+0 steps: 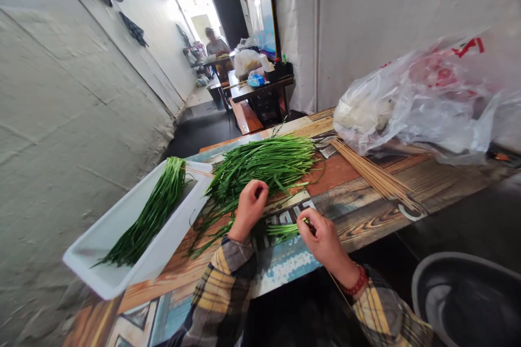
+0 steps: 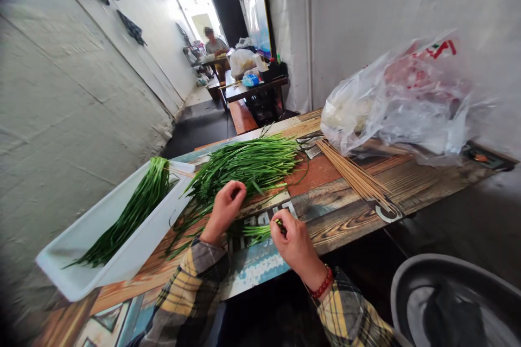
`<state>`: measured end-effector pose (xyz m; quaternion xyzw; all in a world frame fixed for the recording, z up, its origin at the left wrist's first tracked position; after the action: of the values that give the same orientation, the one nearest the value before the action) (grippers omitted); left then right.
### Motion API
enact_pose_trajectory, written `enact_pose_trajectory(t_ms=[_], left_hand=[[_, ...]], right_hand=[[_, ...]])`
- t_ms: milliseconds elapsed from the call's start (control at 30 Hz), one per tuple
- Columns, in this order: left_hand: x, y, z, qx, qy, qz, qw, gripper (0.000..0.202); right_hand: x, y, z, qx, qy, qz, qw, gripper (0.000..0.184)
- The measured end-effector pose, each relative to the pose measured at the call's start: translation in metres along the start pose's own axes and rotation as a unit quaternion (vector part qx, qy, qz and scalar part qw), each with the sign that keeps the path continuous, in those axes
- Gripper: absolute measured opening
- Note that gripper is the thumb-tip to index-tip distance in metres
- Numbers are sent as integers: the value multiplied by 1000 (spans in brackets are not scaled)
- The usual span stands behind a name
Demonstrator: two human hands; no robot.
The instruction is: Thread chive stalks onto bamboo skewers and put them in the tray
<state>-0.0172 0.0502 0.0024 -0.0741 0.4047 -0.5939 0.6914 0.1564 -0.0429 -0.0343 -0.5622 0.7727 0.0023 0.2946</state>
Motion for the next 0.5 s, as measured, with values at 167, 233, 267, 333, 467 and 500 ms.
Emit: enact_pose_trajectory(t_ms=[167,233,267,333,467,500], left_hand=[[2,-31,-31,121,-150,131,973,9],[5,-43,-38,139,-174,201,954,12],[7,-49,-40,141,-180,233,945,15],[8,-59,-40,133,-173,282,934,19],[4,-65,-21,85,-117,312,939,17],[2,-60,-14,73,-98,292,949,16]], right_hand=[[1,-1,1,6,11,14,1000,13],[1,-1,2,4,20,11,1000,14],[2,-1,2,2,24,8,1000,14],[2,0,3,-1,31,6,999,16],[3,1,5,-1,39,3,999,17],[3,1,5,-1,40,2,999,17]])
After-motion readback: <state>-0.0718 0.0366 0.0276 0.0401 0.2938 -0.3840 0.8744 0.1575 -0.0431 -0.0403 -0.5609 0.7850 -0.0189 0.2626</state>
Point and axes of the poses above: each hand's wrist, its own x-axis away from the middle knuckle, its own y-axis out of the palm, z = x × y, the point moved 5 cm from there along -x, towards the middle knuckle, and after that the axes turned 11 degrees about z, right-handed, at the moved point
